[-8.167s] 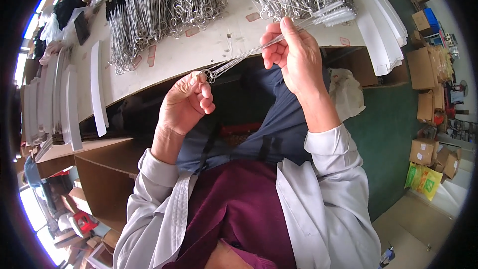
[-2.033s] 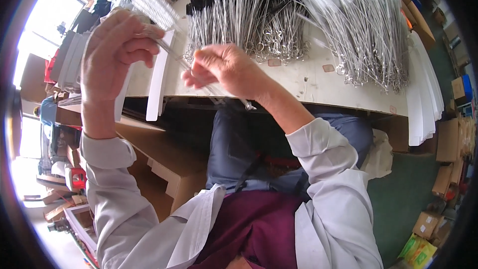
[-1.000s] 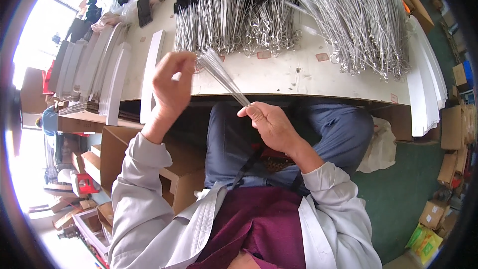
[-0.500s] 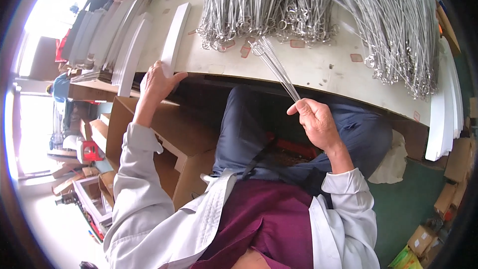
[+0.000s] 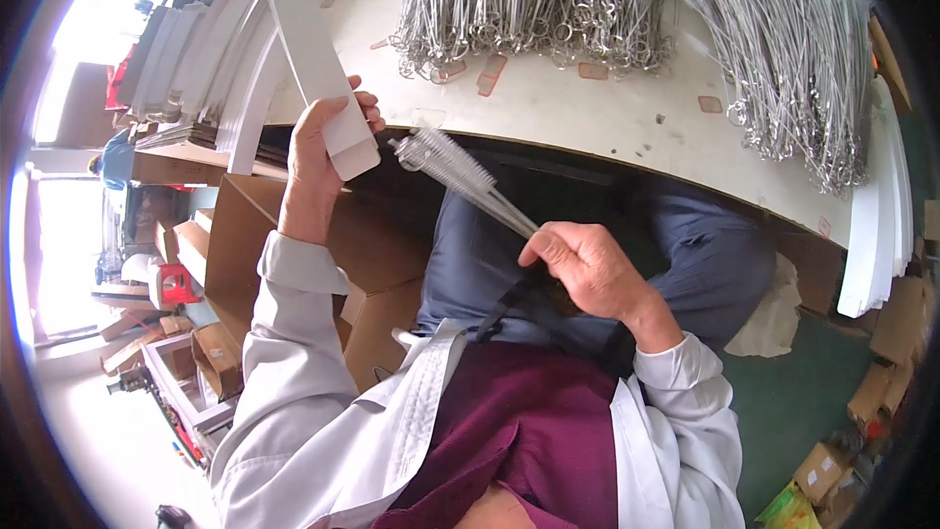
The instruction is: The recorder is assembling small metal wires with plastic components and placing them into cardboard boxes.
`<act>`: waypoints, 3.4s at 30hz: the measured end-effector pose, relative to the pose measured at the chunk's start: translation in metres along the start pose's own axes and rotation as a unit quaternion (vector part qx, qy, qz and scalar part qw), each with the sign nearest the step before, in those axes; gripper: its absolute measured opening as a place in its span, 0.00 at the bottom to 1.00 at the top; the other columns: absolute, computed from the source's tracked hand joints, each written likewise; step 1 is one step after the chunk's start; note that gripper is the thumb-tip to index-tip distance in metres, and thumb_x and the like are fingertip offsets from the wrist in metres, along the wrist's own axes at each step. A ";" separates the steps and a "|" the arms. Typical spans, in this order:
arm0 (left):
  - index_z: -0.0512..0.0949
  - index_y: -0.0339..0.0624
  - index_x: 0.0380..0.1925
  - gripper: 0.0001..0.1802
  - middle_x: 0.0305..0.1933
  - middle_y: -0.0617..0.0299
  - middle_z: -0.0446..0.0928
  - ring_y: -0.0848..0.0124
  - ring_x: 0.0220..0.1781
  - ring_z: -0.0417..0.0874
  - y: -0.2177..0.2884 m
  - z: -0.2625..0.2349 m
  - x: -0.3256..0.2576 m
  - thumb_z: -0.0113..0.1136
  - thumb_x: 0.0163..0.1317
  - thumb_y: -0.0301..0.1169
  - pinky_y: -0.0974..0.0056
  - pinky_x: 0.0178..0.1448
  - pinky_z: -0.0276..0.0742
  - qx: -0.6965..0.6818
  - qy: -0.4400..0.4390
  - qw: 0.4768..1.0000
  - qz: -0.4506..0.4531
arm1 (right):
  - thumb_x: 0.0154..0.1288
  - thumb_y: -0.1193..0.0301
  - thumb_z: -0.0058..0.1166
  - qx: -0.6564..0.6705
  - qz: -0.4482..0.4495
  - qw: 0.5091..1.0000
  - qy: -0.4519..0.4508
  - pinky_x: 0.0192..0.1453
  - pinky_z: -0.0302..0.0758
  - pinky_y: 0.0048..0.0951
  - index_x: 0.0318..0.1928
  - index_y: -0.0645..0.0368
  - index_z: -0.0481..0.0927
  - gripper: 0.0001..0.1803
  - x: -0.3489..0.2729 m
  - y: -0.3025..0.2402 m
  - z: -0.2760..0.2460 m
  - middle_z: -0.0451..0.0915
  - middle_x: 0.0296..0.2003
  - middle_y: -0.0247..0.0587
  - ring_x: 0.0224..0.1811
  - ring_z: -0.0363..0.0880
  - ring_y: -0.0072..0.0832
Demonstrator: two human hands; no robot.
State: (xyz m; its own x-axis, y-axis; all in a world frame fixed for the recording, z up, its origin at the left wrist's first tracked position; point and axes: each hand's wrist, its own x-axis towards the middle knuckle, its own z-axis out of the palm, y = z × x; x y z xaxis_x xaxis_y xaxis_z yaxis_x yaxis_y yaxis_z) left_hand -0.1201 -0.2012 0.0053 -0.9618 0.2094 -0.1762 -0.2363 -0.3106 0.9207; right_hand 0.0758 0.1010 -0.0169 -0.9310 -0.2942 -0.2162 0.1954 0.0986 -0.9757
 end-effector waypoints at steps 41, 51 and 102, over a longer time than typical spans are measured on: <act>0.72 0.37 0.48 0.19 0.47 0.46 0.80 0.55 0.47 0.82 -0.101 0.137 -0.068 0.55 0.76 0.45 0.48 0.61 0.79 -0.206 0.001 0.978 -0.015 | 0.75 0.55 0.60 -0.002 0.018 0.985 0.169 0.30 0.71 0.24 0.42 0.66 0.85 0.22 -0.011 0.013 -0.017 0.78 0.22 0.32 0.25 0.74 0.16; 0.76 0.33 0.55 0.22 0.60 0.46 0.79 0.66 0.60 0.79 -0.117 0.143 -0.103 0.56 0.77 0.43 0.57 0.67 0.75 0.038 -0.125 0.983 -0.131 | 0.72 0.50 0.62 -0.022 -0.078 0.962 0.259 0.30 0.74 0.27 0.38 0.66 0.86 0.26 0.024 0.019 -0.014 0.82 0.23 0.40 0.25 0.75 0.18; 0.75 0.37 0.56 0.32 0.38 0.49 0.83 0.51 0.39 0.88 -0.125 0.114 -0.120 0.75 0.52 0.35 0.52 0.42 0.86 0.643 -0.245 0.703 0.181 | 0.63 0.74 0.70 -0.244 -0.173 0.896 0.328 0.28 0.74 0.31 0.34 0.62 0.83 0.07 -0.023 0.050 -0.014 0.80 0.26 0.42 0.23 0.78 0.29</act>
State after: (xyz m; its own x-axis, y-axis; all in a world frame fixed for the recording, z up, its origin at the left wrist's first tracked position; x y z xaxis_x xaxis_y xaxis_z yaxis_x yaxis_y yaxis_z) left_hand 0.0408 -0.0822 -0.0494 -0.6892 0.7246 0.0020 0.6347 0.6023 0.4841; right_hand 0.1029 0.1264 -0.0600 -0.9220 0.2183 0.3197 -0.1501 0.5597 -0.8150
